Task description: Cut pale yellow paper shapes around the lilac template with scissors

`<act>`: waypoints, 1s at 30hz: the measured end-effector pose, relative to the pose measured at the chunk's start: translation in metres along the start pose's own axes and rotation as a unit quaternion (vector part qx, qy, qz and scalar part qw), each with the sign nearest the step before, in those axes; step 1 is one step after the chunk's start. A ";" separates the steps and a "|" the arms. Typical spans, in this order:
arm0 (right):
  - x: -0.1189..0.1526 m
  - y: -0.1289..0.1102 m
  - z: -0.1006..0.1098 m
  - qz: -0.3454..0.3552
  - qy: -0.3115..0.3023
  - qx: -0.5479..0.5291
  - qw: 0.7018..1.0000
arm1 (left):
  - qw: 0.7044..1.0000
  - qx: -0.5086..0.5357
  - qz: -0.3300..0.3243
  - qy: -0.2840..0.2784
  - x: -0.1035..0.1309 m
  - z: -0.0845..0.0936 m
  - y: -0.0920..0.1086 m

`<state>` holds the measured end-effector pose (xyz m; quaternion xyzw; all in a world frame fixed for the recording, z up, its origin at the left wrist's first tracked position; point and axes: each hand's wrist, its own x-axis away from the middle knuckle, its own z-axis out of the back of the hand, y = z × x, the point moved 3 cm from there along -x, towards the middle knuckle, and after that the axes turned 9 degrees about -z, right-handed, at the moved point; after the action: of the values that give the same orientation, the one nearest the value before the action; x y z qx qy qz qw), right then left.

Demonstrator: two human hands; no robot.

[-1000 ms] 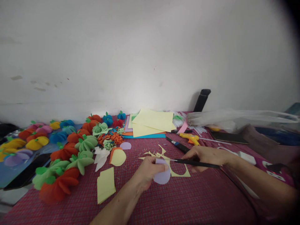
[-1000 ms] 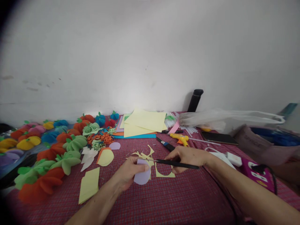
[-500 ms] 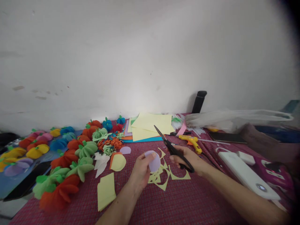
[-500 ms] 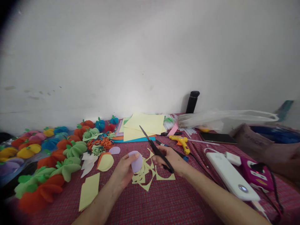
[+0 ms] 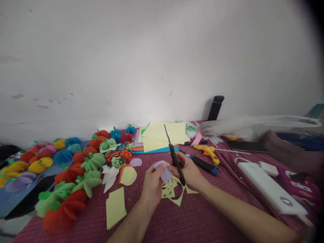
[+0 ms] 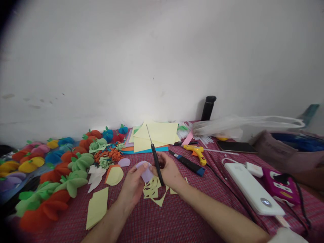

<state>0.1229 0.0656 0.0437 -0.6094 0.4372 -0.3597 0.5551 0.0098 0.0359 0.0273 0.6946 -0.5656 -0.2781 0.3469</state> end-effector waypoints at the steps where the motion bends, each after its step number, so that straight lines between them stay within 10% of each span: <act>1: 0.000 -0.001 -0.001 0.001 -0.002 -0.004 1.000 | 1.000 -0.001 -0.005 -0.001 0.000 0.000 0.000; 30: 0.055 -0.006 0.040 -0.149 -0.225 0.151 0.951 | 1.000 -0.011 -0.021 -0.002 -0.002 0.000 0.007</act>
<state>0.1802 0.0283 0.0420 -0.6415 0.1456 -0.3539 0.6648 0.0055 0.0375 0.0330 0.7022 -0.5482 -0.2927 0.3475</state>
